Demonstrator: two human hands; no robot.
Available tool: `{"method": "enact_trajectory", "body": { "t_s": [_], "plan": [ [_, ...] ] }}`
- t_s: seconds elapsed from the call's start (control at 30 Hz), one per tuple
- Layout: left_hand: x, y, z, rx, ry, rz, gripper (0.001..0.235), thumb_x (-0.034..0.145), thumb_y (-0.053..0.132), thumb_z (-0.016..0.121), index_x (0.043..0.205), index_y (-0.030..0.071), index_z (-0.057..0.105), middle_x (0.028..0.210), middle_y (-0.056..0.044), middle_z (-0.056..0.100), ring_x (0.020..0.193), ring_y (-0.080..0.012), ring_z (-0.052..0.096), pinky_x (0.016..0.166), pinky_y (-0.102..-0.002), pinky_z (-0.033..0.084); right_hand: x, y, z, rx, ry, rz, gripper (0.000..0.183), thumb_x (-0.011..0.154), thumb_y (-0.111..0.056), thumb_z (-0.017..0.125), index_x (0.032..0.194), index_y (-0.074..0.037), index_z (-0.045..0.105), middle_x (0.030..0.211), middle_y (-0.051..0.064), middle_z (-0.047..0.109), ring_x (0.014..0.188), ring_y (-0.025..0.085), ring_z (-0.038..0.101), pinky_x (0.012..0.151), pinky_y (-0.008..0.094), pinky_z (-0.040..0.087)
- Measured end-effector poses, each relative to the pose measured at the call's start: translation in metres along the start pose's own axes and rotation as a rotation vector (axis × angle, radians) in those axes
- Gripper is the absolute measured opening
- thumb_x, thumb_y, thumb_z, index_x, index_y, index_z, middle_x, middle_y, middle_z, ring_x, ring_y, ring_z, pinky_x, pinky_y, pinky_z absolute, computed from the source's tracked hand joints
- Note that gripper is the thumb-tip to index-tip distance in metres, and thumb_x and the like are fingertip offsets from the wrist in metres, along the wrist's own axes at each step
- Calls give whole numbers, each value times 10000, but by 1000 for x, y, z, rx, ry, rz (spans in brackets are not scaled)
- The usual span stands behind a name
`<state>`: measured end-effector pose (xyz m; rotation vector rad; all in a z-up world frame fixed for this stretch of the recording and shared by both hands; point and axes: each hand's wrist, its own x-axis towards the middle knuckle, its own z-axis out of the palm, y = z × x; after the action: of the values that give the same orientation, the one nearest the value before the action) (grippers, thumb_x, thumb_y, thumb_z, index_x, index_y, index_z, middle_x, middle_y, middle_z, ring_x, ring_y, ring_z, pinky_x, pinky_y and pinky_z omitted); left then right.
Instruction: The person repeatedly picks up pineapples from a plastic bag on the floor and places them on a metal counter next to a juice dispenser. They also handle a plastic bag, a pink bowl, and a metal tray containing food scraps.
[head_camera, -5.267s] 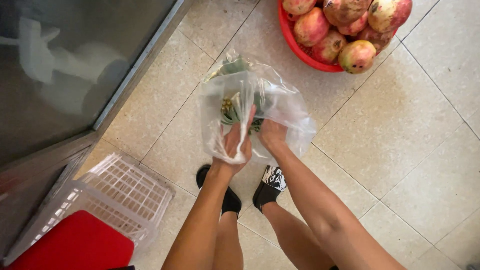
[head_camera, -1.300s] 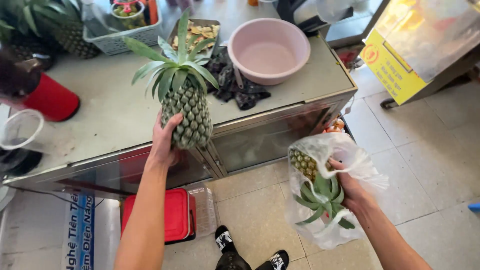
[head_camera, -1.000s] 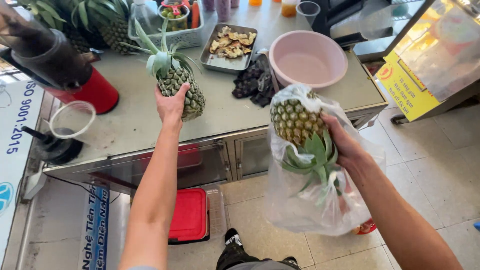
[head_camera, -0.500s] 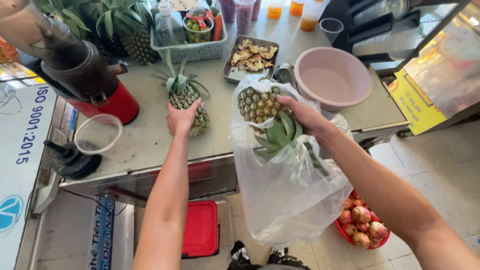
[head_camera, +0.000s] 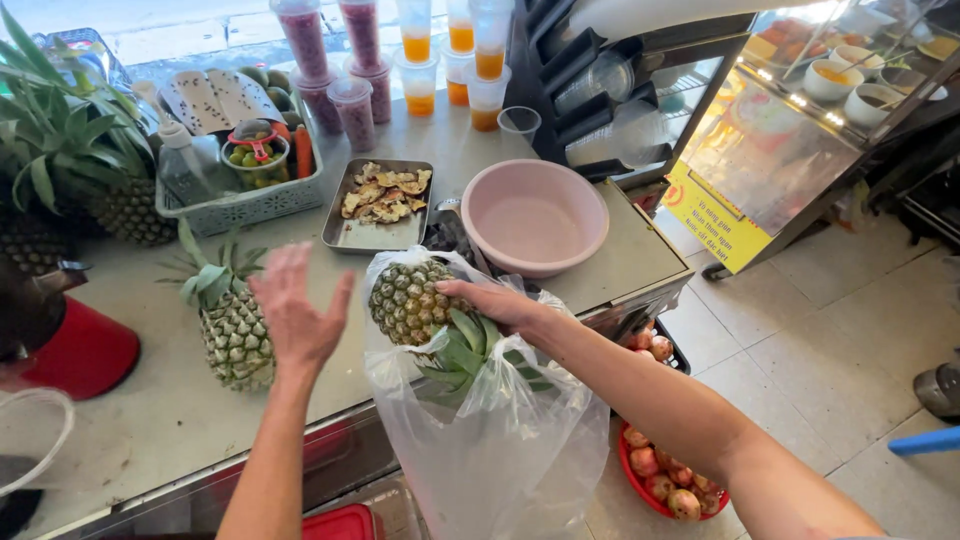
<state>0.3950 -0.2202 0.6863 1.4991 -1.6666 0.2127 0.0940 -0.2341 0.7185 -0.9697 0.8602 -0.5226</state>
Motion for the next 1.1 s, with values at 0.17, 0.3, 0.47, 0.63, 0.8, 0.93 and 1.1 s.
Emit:
{"method": "enact_trajectory", "body": {
  "t_s": [0.17, 0.3, 0.47, 0.63, 0.8, 0.93, 1.1],
  "plan": [
    [3, 66, 33, -855, -391, -350, 488, 1042, 406, 535, 1363, 50, 626, 1242, -82, 705, 1145, -150, 625, 996, -285, 465, 5, 15, -21, 30, -109, -9, 660, 947, -460, 640, 1370, 45, 591, 1303, 144, 687, 1108, 195, 697, 972, 343, 567],
    [1, 66, 59, -988, -332, -530, 382, 1009, 310, 662, 1190, -14, 751, 985, -38, 746, 862, -95, 628, 775, -269, 503, 0, 25, -50, -118, -96, 23, 635, 947, -472, 606, 1379, -6, 608, 1319, 122, 684, 1115, 168, 685, 970, 328, 561],
    [-11, 34, 114, -884, -204, -780, 356, 950, 298, 723, 1098, -19, 790, 852, -35, 758, 737, -105, 647, 693, -289, 519, -18, 25, -63, -263, -157, -94, 631, 981, -450, 601, 1427, -4, 595, 1380, 108, 655, 1211, 140, 628, 1039, 299, 513],
    [-54, 1, 158, -245, -187, -993, 440, 893, 426, 728, 1108, 54, 822, 876, -108, 755, 787, -180, 672, 789, -329, 503, -34, 12, -53, 26, -115, -126, 660, 926, -383, 620, 1469, -35, 479, 1360, 109, 633, 1201, 200, 638, 1042, 363, 539],
    [-70, 11, 138, -595, -483, -1096, 546, 991, 556, 577, 1286, 130, 751, 829, -99, 657, 724, -230, 535, 722, -419, 430, -41, -20, -62, 247, -61, -202, 674, 965, -460, 557, 1474, -25, 478, 1375, 153, 645, 1184, 227, 669, 1043, 382, 541],
    [-59, 69, 94, -308, -664, -548, 625, 867, 354, 665, 1471, 221, 572, 804, -178, 723, 809, -330, 741, 776, -440, 561, -38, -38, -70, 328, -68, -212, 659, 982, -496, 538, 1480, -66, 500, 1391, 127, 632, 1171, 209, 669, 1028, 388, 544],
    [-45, 133, 41, 0, -465, -276, 1269, 649, 304, 912, 1630, 276, 107, 1253, -204, 566, 901, -442, 665, 730, -517, 553, -21, -30, -58, 303, -62, -166, 640, 975, -507, 537, 1453, -81, 528, 1365, 109, 651, 1160, 206, 678, 1009, 383, 563]
  ]
}}
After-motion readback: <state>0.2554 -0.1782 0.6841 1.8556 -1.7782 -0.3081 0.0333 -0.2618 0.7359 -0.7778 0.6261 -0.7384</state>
